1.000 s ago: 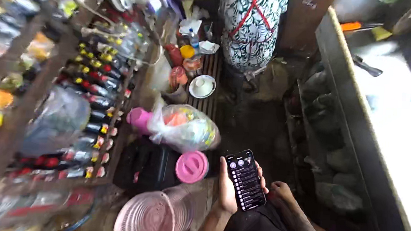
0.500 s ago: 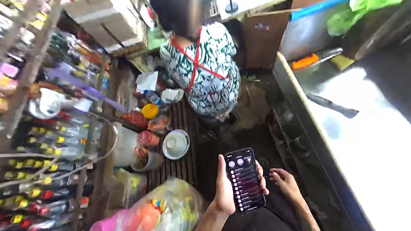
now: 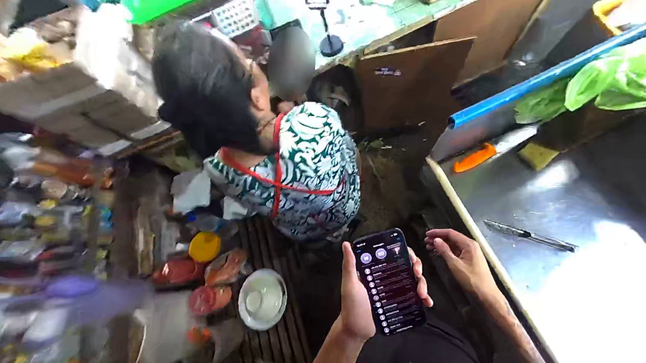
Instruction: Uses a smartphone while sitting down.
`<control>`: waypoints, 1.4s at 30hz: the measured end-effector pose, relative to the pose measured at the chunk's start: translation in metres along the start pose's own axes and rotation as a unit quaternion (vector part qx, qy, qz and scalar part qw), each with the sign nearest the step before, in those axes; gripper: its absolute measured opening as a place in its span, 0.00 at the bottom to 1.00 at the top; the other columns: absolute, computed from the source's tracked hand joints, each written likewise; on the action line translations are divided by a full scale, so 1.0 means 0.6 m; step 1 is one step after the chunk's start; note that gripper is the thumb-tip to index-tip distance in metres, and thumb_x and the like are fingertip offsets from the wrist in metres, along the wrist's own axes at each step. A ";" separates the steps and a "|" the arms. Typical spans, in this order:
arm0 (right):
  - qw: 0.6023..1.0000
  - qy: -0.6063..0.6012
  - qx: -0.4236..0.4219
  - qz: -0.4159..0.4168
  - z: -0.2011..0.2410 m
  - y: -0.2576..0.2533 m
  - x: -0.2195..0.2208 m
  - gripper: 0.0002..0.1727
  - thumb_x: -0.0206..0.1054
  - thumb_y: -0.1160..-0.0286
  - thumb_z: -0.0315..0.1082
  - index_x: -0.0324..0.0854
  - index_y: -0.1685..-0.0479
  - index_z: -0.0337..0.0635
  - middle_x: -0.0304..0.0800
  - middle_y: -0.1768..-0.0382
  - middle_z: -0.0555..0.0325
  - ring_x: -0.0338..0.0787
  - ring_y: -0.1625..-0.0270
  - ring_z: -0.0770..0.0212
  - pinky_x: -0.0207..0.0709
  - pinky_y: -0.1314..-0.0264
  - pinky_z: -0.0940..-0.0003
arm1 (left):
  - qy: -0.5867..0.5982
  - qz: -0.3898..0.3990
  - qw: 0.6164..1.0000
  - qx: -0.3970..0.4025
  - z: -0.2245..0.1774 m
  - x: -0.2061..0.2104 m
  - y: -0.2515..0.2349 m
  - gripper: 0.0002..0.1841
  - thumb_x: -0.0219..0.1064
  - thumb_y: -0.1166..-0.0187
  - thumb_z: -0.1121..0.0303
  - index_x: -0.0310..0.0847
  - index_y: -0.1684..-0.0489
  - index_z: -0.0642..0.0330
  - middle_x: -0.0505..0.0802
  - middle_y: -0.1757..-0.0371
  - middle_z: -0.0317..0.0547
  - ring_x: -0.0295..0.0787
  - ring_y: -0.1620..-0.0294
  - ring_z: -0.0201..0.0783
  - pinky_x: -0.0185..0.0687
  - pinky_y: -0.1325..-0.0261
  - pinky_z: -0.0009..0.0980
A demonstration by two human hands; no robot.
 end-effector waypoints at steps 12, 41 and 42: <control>0.925 -0.085 0.064 -0.364 0.065 -0.075 -0.016 0.16 0.58 0.15 0.38 0.90 0.64 0.43 0.73 0.90 0.76 0.66 0.91 0.81 0.65 0.89 0.81 | -0.003 0.118 0.979 -0.165 -0.147 0.006 -0.258 0.53 0.49 0.41 0.13 0.85 0.43 0.56 0.91 0.52 0.50 0.92 0.54 0.49 0.90 0.47 0.49; 0.683 -0.187 -0.061 -0.703 0.147 -0.348 -0.145 0.21 0.63 0.20 0.60 0.89 0.49 0.55 0.91 0.67 0.81 0.87 0.67 0.86 0.84 0.61 0.86 | -0.134 0.205 0.793 -0.558 -0.091 0.153 -0.759 0.45 0.31 0.22 0.23 0.86 0.46 0.51 0.95 0.52 0.46 0.94 0.50 0.41 0.92 0.48 0.43; 0.668 -0.188 -0.056 -0.717 0.149 -0.348 -0.140 0.20 0.61 0.16 0.57 0.88 0.50 0.53 0.88 0.72 0.81 0.84 0.73 0.86 0.81 0.70 0.87 | -0.133 0.210 0.786 -0.566 -0.086 0.152 -0.764 0.47 0.30 0.21 0.23 0.85 0.45 0.53 0.94 0.52 0.48 0.93 0.50 0.43 0.92 0.48 0.44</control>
Point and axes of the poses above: each hand's wrist, its own y-axis away from the middle knuckle, its own x-axis out of the palm, z = x × y, the point moved 2 cm from there along -y, towards the middle knuckle
